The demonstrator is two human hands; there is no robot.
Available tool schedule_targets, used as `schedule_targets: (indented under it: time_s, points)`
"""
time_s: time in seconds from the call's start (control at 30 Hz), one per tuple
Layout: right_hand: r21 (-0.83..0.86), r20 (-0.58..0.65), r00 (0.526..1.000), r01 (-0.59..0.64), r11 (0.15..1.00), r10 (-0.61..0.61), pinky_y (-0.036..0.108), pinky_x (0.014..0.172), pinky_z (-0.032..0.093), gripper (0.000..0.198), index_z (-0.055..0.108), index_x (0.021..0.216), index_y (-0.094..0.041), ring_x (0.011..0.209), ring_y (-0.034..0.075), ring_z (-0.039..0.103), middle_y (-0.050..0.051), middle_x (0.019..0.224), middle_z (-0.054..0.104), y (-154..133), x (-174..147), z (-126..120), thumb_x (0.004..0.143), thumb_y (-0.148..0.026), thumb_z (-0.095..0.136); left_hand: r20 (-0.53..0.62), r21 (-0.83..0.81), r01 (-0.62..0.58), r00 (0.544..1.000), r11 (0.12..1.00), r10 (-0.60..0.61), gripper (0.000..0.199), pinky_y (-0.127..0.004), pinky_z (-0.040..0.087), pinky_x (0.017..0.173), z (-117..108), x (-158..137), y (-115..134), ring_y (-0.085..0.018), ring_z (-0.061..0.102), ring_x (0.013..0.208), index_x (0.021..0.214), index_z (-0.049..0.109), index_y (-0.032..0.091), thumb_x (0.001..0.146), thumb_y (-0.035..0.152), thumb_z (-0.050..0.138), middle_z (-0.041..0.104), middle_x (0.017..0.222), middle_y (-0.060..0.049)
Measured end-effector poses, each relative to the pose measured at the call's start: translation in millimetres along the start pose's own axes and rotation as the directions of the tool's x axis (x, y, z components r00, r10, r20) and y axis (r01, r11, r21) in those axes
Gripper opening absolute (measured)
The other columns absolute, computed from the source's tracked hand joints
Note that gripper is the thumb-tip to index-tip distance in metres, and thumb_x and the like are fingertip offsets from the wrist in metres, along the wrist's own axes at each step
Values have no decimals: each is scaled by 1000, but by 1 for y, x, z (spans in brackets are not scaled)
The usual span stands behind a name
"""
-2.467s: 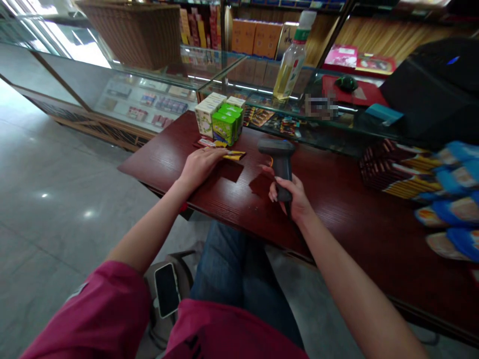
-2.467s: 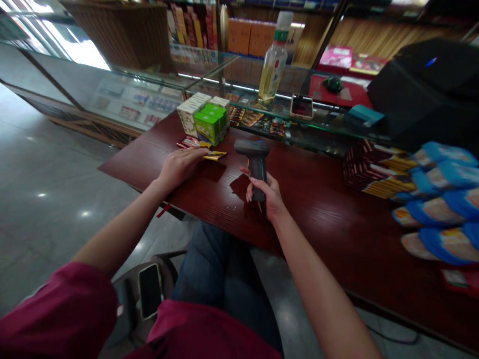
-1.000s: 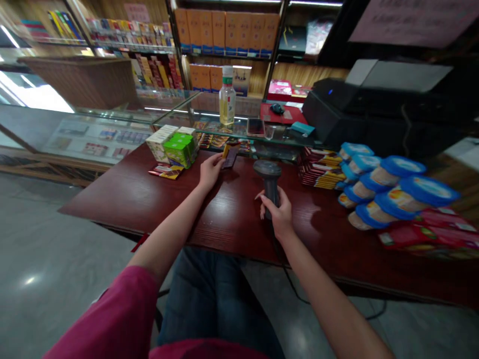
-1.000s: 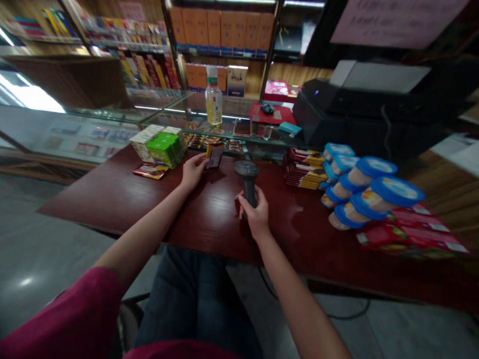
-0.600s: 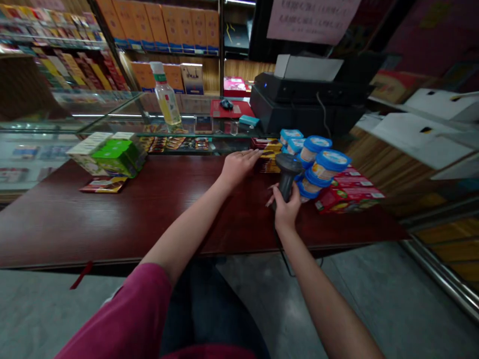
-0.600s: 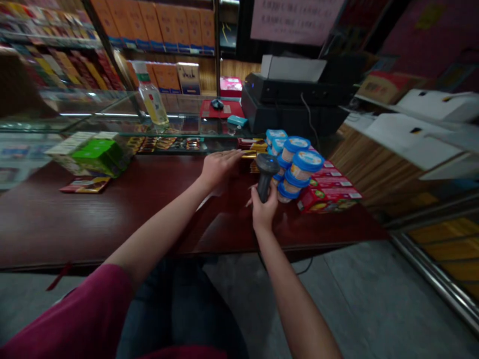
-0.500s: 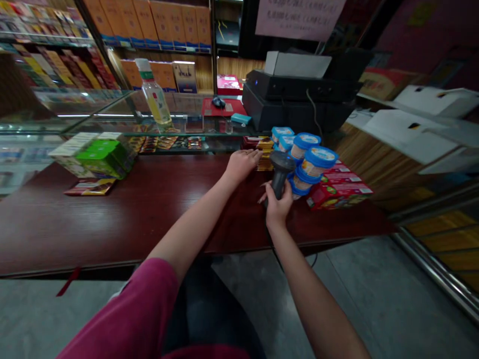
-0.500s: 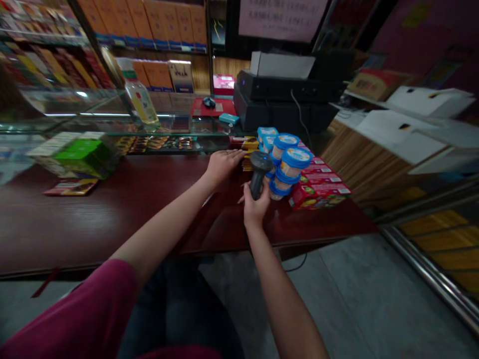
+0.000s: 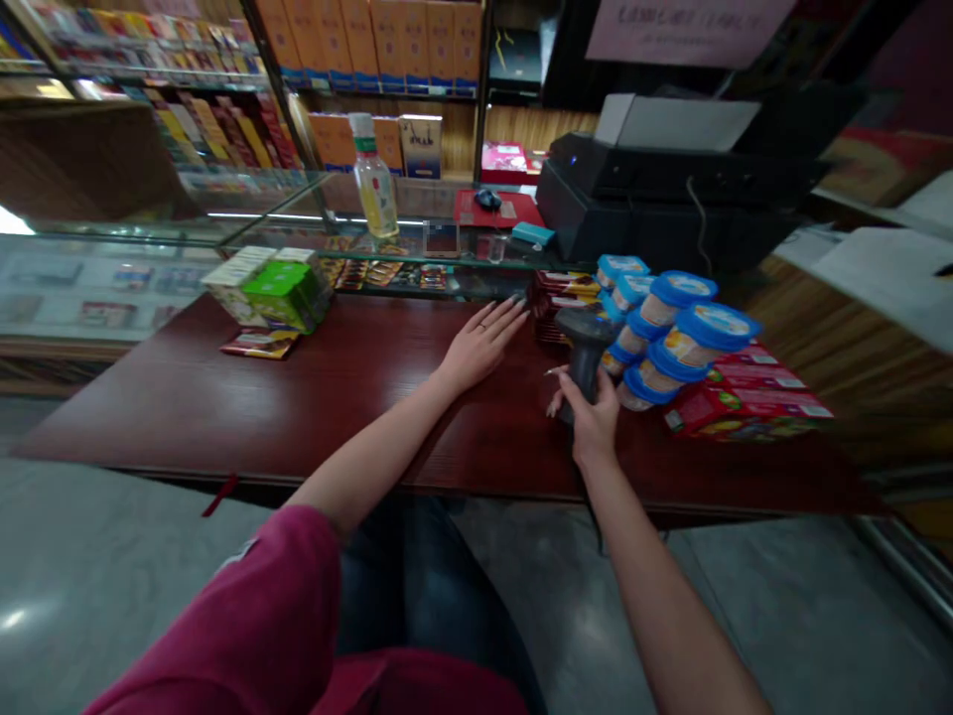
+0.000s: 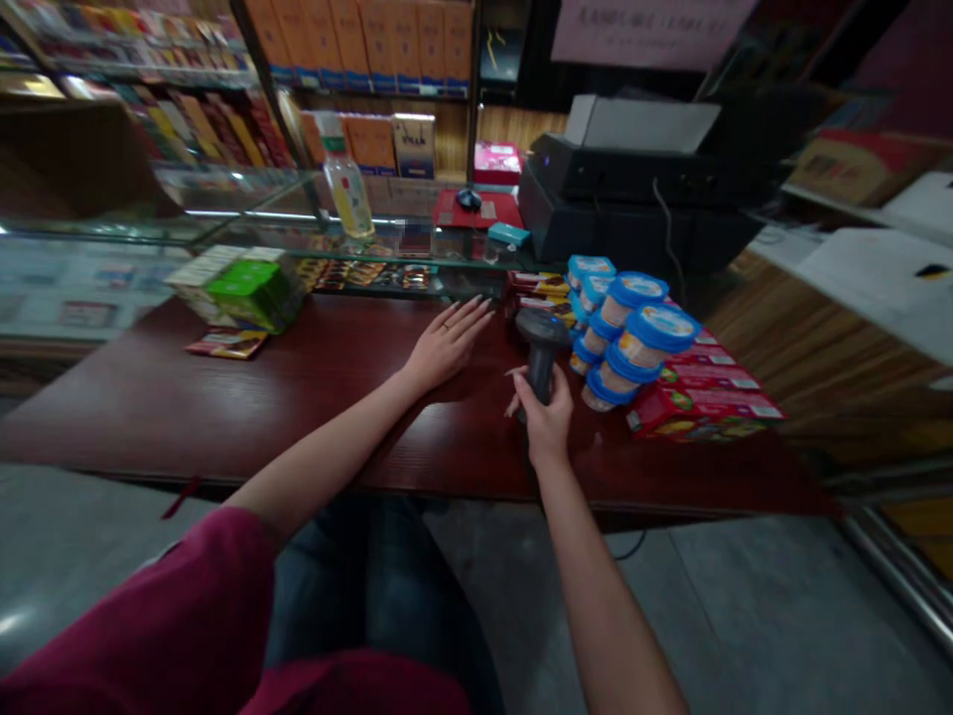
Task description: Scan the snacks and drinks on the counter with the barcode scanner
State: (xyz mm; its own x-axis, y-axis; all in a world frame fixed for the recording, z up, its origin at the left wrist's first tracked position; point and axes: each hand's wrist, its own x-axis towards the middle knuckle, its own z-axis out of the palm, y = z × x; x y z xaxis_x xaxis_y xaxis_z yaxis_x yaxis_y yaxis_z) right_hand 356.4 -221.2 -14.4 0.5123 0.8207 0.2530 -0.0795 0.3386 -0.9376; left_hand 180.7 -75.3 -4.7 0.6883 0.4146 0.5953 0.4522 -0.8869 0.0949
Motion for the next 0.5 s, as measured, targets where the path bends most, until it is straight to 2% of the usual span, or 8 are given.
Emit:
schedule_targets:
  time_s: [0.13, 0.2, 0.3, 0.4, 0.5]
  points:
    - [21, 201, 974, -109, 994, 103, 27, 41, 50, 32, 65, 98, -24, 46, 9, 54, 1, 97, 77, 2, -6, 26, 77, -33, 88, -62, 94, 205, 978, 974, -200, 52, -49, 31, 133, -83, -96, -69, -24, 49, 156, 151, 61, 24, 101, 16, 46, 60, 161, -10]
    - [39, 281, 949, -157, 987, 139, 26, 41, 48, 29, 66, 96, -24, 47, 8, 53, 2, 98, 78, 5, -11, 52, 78, -32, 87, -119, 157, 373, 926, 915, -357, 36, -49, 38, 127, -127, -145, -101, -26, 62, 141, 132, 71, 24, 103, 23, 48, 71, 145, -11]
    - [66, 388, 903, -230, 971, 187, 26, 40, 44, 27, 66, 95, -24, 46, 8, 51, 1, 96, 78, 10, -21, 99, 76, -32, 85, -213, 264, 569, 822, 779, -528, 29, -49, 48, 114, -182, -210, -135, -32, 65, 132, 122, 70, 22, 102, 34, 53, 72, 137, -16]
    - [73, 483, 847, -295, 953, 225, 26, 40, 43, 26, 66, 92, -24, 46, 7, 50, 1, 95, 77, 15, -31, 146, 74, -34, 83, -245, 278, 673, 739, 685, -627, 41, -49, 49, 112, -214, -256, -152, -35, 63, 131, 124, 67, 22, 93, 49, 67, 69, 141, -18]
    - [47, 537, 808, -314, 948, 241, 27, 40, 41, 26, 66, 91, -25, 45, 8, 48, 1, 93, 78, 20, -36, 176, 73, -37, 82, -139, 228, 705, 706, 672, -694, 60, -51, 44, 118, -221, -274, -162, -36, 60, 138, 135, 67, 23, 85, 56, 75, 67, 148, -15]
